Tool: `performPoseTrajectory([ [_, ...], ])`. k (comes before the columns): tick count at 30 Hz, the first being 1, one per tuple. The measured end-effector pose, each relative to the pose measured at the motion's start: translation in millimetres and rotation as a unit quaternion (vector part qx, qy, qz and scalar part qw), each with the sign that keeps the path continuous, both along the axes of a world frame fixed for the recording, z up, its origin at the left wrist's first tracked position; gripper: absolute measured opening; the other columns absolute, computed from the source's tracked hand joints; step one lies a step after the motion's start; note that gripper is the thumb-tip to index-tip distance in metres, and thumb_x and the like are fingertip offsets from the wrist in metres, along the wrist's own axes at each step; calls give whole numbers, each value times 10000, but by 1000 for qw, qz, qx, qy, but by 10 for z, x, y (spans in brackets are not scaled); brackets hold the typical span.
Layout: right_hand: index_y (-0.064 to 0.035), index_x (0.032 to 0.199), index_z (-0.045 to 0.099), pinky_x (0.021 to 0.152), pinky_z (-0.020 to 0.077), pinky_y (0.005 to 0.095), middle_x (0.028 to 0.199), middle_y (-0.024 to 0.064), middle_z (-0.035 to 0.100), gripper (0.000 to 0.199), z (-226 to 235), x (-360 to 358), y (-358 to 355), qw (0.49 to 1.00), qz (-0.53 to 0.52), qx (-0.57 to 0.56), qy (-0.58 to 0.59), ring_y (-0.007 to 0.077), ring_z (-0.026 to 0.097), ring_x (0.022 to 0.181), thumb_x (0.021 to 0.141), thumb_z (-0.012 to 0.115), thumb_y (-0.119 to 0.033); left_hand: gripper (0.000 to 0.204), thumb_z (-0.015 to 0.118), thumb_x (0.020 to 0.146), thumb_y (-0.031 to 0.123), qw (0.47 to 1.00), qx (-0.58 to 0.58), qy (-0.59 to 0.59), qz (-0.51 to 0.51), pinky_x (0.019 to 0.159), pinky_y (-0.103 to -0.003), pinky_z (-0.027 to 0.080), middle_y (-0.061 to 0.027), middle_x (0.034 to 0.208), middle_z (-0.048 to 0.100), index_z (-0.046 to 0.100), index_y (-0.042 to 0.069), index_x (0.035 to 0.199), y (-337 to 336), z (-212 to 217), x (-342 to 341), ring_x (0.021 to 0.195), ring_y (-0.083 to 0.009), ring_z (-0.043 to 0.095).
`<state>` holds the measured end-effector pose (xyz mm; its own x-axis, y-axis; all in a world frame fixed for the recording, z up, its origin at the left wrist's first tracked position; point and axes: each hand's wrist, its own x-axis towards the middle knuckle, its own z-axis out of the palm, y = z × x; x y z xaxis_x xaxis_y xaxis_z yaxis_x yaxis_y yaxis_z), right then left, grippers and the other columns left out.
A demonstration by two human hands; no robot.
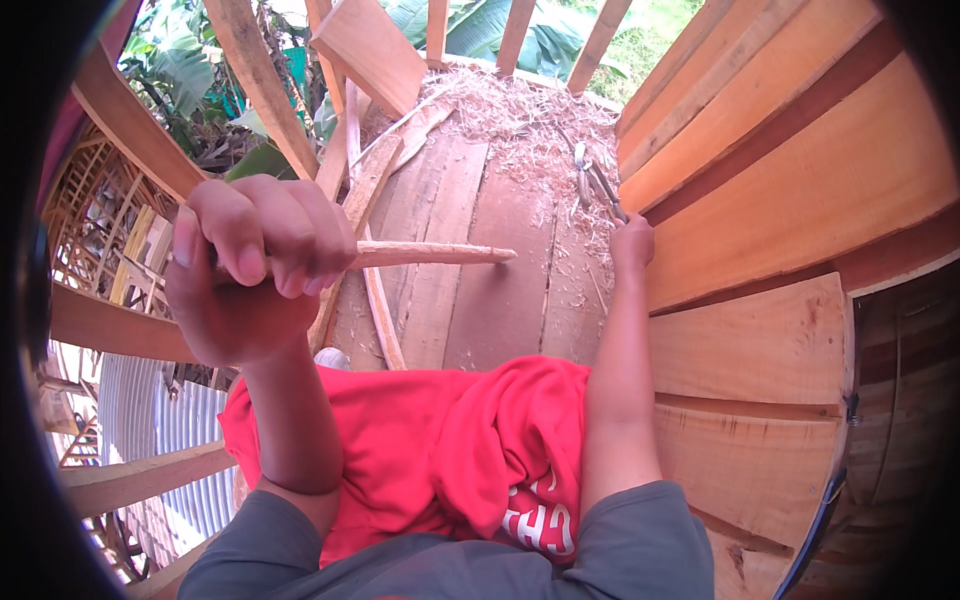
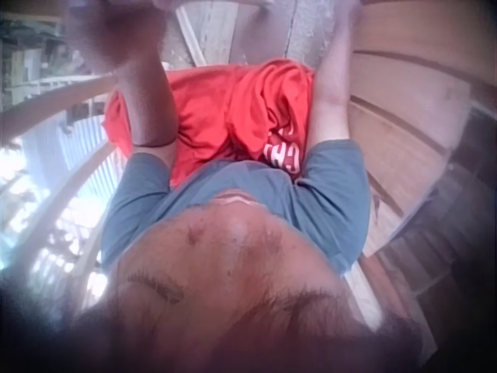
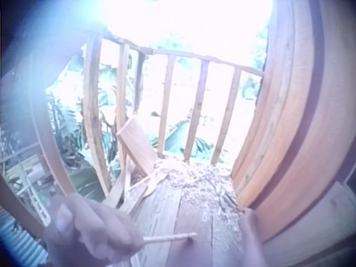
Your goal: The person is carving a piece of wood using a knife. They hold the wood in their left hand and use the knife in their right hand to shave off thin layers, shaping the wood into a pointed form. Wood shavings accumulate on the floor around them.
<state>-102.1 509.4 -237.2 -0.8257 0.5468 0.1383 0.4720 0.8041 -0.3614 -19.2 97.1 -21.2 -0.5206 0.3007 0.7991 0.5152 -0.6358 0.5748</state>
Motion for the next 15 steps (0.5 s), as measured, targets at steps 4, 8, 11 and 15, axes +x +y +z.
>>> performPoseTrajectory([
  [4,-77,983,722,737,517,400,889,156,702,202,22,5,203,974,184,-49,-123,306,676,828,810,708,-179,368,242,1017,311,1000,-8,2,-19,500,-306,382,-73,674,498,468,105,813,-21,15,-20,575,-178,438],
  [8,-73,981,724,743,519,382,901,151,705,228,-120,12,283,948,228,-66,-213,283,680,832,774,746,-166,372,243,1017,317,1000,-10,6,-29,501,-307,381,-72,676,504,469,110,807,-14,10,-50,574,-179,442],
  [11,-56,975,724,732,520,363,886,133,711,263,-138,-8,-96,999,-26,39,-13,244,681,809,730,786,-131,367,246,1017,320,1000,-11,2,-25,500,-306,380,-67,665,499,468,115,808,9,17,-23,573,-178,445],
  [15,-103,1005,721,776,518,390,937,135,707,286,-27,-73,5,996,43,-24,-80,273,678,869,737,789,-176,358,247,1016,319,1000,-14,4,-5,499,-306,380,-59,648,483,468,119,818,6,17,3,573,-177,446],
])
